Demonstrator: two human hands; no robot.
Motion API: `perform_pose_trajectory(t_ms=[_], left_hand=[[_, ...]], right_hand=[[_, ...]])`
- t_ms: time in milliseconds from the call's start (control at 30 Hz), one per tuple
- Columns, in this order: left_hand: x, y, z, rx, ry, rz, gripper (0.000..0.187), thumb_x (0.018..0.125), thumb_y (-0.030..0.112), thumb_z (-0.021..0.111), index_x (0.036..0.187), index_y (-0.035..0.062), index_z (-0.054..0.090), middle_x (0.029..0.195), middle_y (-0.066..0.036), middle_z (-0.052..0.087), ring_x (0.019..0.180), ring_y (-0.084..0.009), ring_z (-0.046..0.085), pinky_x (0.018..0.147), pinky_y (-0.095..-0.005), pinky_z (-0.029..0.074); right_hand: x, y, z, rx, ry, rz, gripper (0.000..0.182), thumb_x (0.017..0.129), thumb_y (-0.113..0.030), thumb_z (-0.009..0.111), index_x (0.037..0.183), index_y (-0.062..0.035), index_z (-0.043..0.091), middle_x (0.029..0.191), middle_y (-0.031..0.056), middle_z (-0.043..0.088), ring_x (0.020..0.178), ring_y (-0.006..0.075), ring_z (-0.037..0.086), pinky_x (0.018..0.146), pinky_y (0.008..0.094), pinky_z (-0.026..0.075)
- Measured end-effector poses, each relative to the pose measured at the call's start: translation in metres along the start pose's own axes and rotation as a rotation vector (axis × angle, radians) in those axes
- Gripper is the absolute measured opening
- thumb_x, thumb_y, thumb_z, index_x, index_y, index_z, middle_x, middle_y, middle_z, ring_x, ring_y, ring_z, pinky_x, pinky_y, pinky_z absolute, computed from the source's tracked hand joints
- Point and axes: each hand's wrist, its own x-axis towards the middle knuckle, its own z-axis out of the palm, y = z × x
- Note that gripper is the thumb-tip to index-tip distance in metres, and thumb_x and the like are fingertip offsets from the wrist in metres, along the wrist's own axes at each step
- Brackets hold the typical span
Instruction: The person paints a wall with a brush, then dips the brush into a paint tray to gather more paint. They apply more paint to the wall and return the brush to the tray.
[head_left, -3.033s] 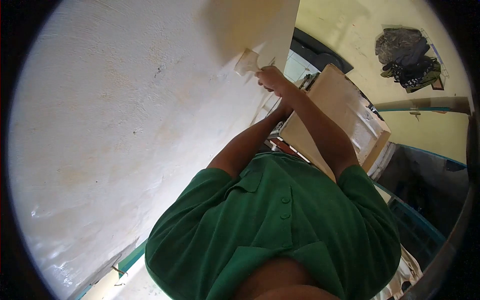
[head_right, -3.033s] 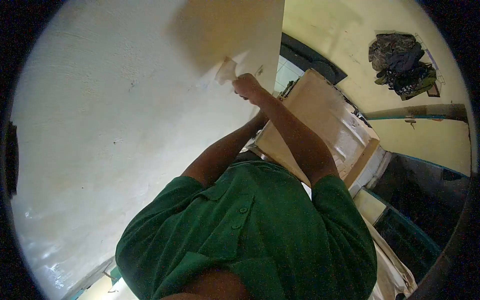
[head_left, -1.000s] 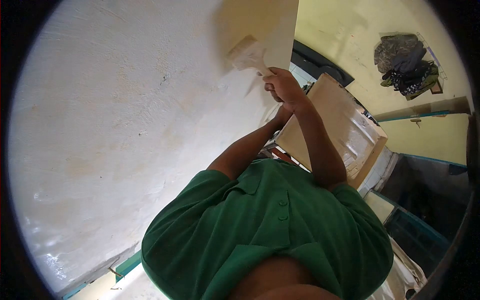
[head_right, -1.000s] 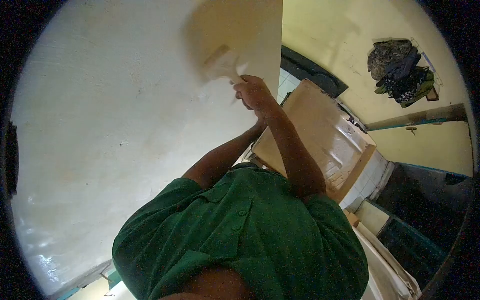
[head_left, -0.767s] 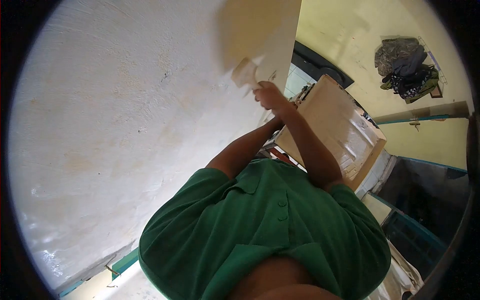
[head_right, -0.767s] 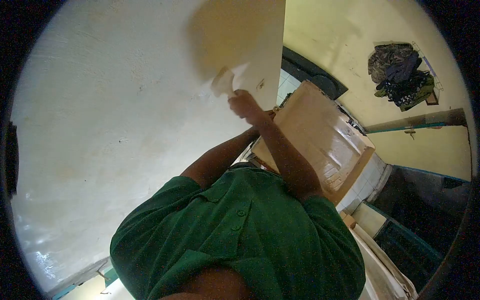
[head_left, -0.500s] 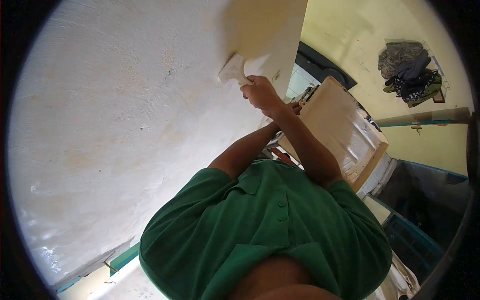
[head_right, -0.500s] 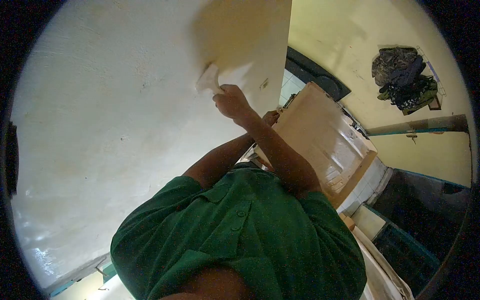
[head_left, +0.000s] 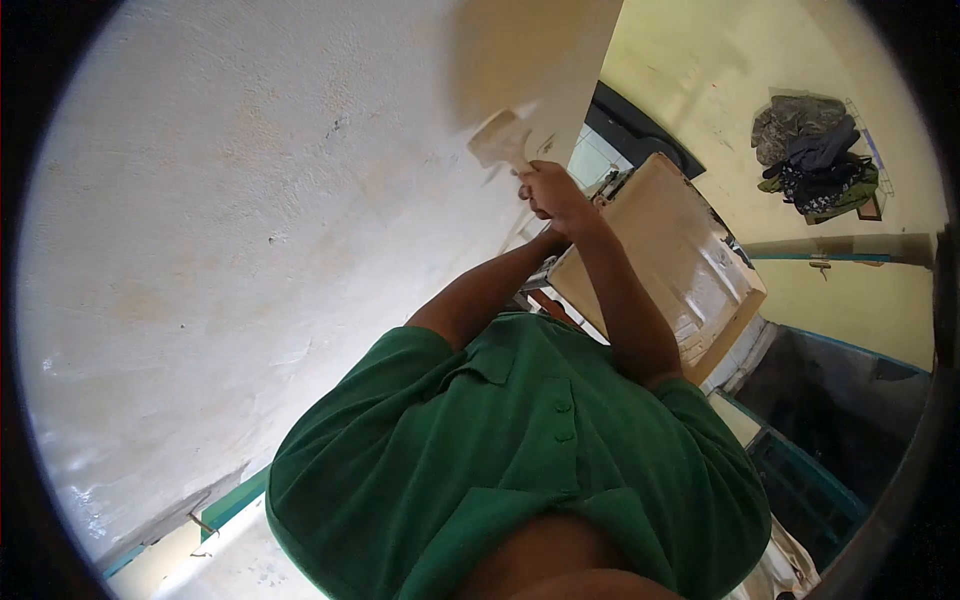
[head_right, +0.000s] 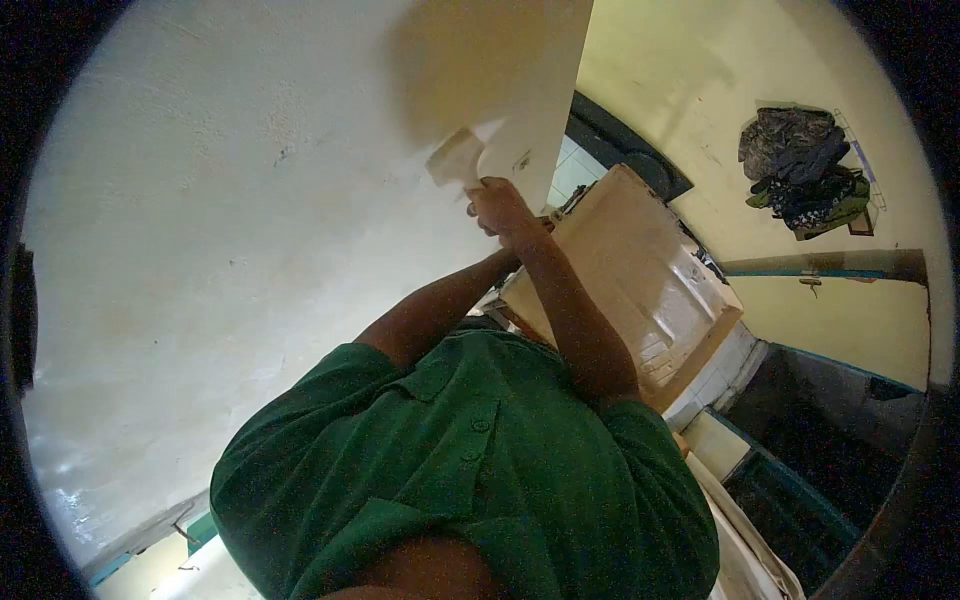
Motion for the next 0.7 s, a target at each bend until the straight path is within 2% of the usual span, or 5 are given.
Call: perform_pose_trajectory(t_ms=[100, 200, 367, 433, 700], left_hand=[[-0.007, 0.006, 0.004, -0.004, 0.018, -0.038, 0.034, 0.088, 0.033, 0.051, 0.071, 0.0025, 0.052, 0.061, -0.002, 0.047, 0.058, -0.0142, 0.042, 0.052, -0.0319, 0.035], [-0.013, 0.022, 0.000, 0.232, 0.034, -0.140, 0.042, 0.083, 0.037, 0.049, 0.097, -0.0011, 0.058, 0.085, -0.013, 0.063, 0.079, -0.0210, 0.058, 0.071, -0.0356, 0.044], [-0.006, 0.008, -0.009, 0.204, 0.013, -0.016, 0.034, 0.085, 0.032, 0.050, 0.095, 0.0004, 0.059, 0.087, -0.011, 0.062, 0.077, -0.0199, 0.056, 0.069, -0.0357, 0.044], [0.001, 0.012, -0.010, 0.210, 0.001, -0.049, 0.035, 0.085, 0.032, 0.050, 0.095, 0.0005, 0.059, 0.088, -0.012, 0.062, 0.078, -0.0204, 0.056, 0.069, -0.0358, 0.044], [0.003, 0.017, -0.005, 0.204, 0.002, -0.069, 0.036, 0.084, 0.032, 0.049, 0.097, 0.0006, 0.059, 0.091, -0.013, 0.061, 0.080, -0.0223, 0.056, 0.071, -0.0362, 0.043]], right_hand=[[0.046, 0.049, 0.005, -0.122, -0.112, -0.068, 0.010, 0.083, -0.013, 0.050, 0.079, -0.0043, 0.052, 0.054, -0.0013, 0.044, 0.037, 0.0082, 0.037, 0.031, 0.0241, 0.026], [0.039, 0.025, 0.039, 0.040, -0.097, 0.021, 0.007, 0.081, -0.009, 0.050, 0.077, -0.0045, 0.052, 0.055, -0.0006, 0.044, 0.038, 0.0082, 0.036, 0.032, 0.0245, 0.026], [0.029, 0.010, 0.047, -0.179, -0.035, -0.216, 0.009, 0.079, -0.008, 0.051, 0.084, -0.0005, 0.051, 0.057, 0.0006, 0.043, 0.036, 0.0050, 0.028, 0.032, 0.0226, 0.019], [-0.001, -0.035, 0.056, 0.140, -0.046, -0.022, 0.008, 0.079, -0.006, 0.050, 0.084, -0.0002, 0.051, 0.057, -0.0007, 0.042, 0.035, 0.0042, 0.026, 0.032, 0.0213, 0.018], [-0.050, -0.085, 0.053, 0.142, -0.158, -0.217, 0.014, 0.082, -0.009, 0.050, 0.092, 0.0001, 0.050, 0.058, -0.0027, 0.040, 0.038, 0.0016, 0.026, 0.032, 0.0189, 0.017]])
